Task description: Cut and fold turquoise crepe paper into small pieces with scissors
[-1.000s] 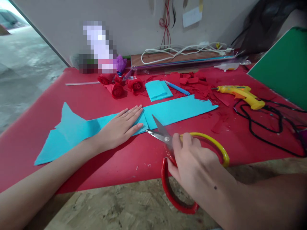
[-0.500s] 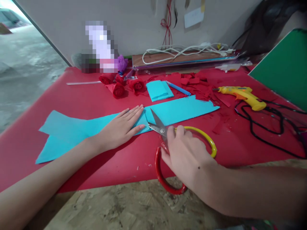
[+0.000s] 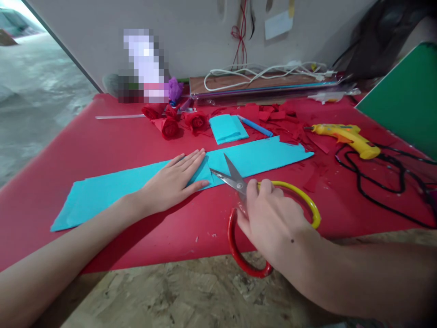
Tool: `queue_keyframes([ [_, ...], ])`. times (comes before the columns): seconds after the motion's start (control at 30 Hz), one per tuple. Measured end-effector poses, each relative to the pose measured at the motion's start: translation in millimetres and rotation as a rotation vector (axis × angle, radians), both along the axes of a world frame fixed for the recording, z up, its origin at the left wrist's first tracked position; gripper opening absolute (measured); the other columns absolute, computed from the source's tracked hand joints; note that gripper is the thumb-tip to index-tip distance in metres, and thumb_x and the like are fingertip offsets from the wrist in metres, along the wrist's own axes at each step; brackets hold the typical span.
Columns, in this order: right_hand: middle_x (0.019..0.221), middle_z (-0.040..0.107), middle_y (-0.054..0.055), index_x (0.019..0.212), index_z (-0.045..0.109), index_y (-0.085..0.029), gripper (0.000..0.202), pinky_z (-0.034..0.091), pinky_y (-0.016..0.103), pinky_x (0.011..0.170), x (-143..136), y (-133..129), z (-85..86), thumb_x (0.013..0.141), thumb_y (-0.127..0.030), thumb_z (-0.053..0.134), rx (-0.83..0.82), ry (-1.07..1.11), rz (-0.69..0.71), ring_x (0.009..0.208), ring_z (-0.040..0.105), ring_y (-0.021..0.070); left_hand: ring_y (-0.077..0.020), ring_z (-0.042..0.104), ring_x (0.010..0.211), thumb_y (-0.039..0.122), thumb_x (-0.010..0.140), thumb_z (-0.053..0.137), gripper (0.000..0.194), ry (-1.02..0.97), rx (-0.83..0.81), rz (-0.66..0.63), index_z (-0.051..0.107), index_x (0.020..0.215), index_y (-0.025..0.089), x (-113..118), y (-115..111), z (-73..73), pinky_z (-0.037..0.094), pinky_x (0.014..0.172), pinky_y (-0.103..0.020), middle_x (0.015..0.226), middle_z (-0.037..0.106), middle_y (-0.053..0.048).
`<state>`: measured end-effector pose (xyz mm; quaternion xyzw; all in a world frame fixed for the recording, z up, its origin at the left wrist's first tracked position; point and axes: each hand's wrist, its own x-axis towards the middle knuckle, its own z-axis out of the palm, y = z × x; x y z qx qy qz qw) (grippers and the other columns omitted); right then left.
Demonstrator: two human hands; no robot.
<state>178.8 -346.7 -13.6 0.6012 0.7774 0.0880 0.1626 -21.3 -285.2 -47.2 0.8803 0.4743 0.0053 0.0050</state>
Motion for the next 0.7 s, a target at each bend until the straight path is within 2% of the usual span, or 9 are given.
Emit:
queue_keyframes([
  [0.23,0.078,0.05,0.012,0.1,0.048,-0.008,0.036,0.038,0.025,0.044,5,-11,1.2,0.083,-0.038,0.036,0.009,-0.015,0.068,0.062,0.052,0.0196,-0.0155,0.015,0.133,0.051,0.089,0.005,0.064,-0.04,-0.032,0.02,0.004,0.139,0.011,-1,0,-1.6,0.013,0.11,-0.034,0.146,0.014,-0.004],
  [0.37,0.076,0.05,0.011,0.099,0.048,-0.009,0.036,0.039,0.025,0.044,1,-7,0.1,0.082,-0.039,0.04,0.052,-0.037,0.099,0.061,0.053,0.019,-0.0163,0.016,0.133,0.051,0.089,0.004,0.064,-0.046,-0.031,0.023,0.003,0.139,0.011,-1,0,-0.9,0.014,0.11,-0.036,0.146,0.014,-0.005],
  [0.7,0.078,0.05,0.01,0.103,0.047,-0.007,0.037,0.041,0.027,0.041,-16,10,3.0,0.082,-0.037,0.039,0.045,0.026,0.033,0.06,0.055,0.0204,-0.0152,0.014,0.134,0.05,0.089,0.005,0.064,-0.048,-0.031,0.022,0.007,0.139,0.01,0,-1,-0.1,0.015,0.11,-0.034,0.146,0.014,-0.004],
])
